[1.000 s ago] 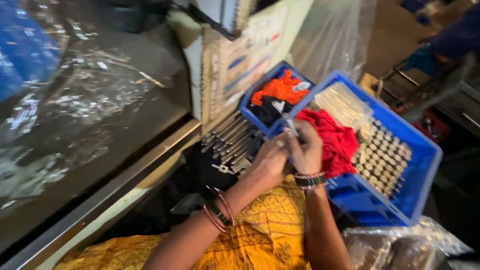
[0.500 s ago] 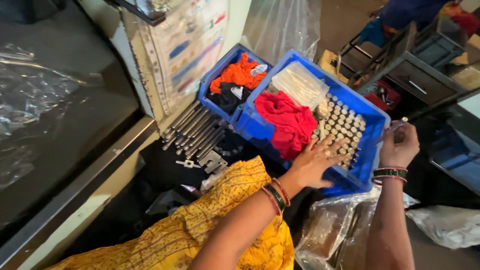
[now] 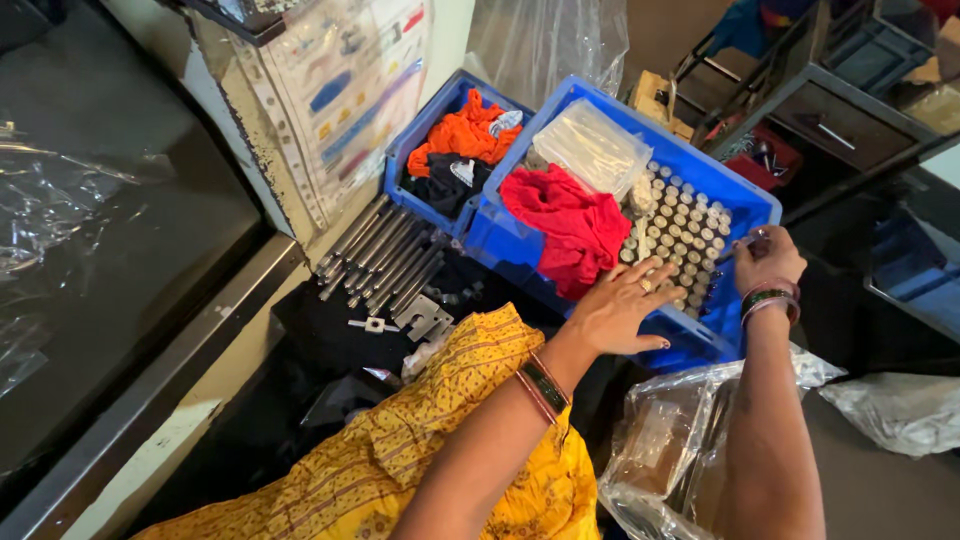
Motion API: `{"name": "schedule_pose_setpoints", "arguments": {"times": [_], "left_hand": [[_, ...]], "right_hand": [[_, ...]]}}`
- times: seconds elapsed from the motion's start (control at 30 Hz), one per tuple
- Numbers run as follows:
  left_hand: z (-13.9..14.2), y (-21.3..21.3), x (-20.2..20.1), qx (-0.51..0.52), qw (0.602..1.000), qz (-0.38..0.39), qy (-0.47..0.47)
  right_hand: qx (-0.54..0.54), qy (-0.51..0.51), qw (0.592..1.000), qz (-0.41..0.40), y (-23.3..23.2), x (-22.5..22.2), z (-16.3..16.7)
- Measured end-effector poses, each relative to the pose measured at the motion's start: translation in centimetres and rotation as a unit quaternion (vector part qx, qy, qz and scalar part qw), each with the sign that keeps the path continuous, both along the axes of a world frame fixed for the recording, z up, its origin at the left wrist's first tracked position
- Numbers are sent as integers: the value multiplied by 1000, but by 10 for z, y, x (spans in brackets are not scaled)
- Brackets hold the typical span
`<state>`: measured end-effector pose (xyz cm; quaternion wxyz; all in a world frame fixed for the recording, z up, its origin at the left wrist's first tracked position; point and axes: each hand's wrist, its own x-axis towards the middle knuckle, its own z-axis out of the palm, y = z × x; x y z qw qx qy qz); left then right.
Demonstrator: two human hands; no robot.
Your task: The person handles small metal components and cylindrical parts, wiping them with a red cloth and placing them into a blue crate. The person opens a machine door, inserts a metal rod, and continues handling parts.
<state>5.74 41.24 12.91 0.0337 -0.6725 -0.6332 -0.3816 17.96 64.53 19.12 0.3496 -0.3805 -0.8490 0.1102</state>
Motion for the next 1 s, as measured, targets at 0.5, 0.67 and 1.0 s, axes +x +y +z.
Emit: {"name": "schedule_pose_setpoints", "arguments": {"times": [0.5,0.67,1.0], "left_hand": [[9,-5,0,-7,999,-4,-39],[50,-43,0,109,991,-26,-78],[53,-269,-101,83,973,193,-97]], "right_hand": [[78,-206,969,-115,-8,-15,-4],[162,-43,985,-27,-24,-16,-2],[50,121,912,390,-183,-137,33]]}}
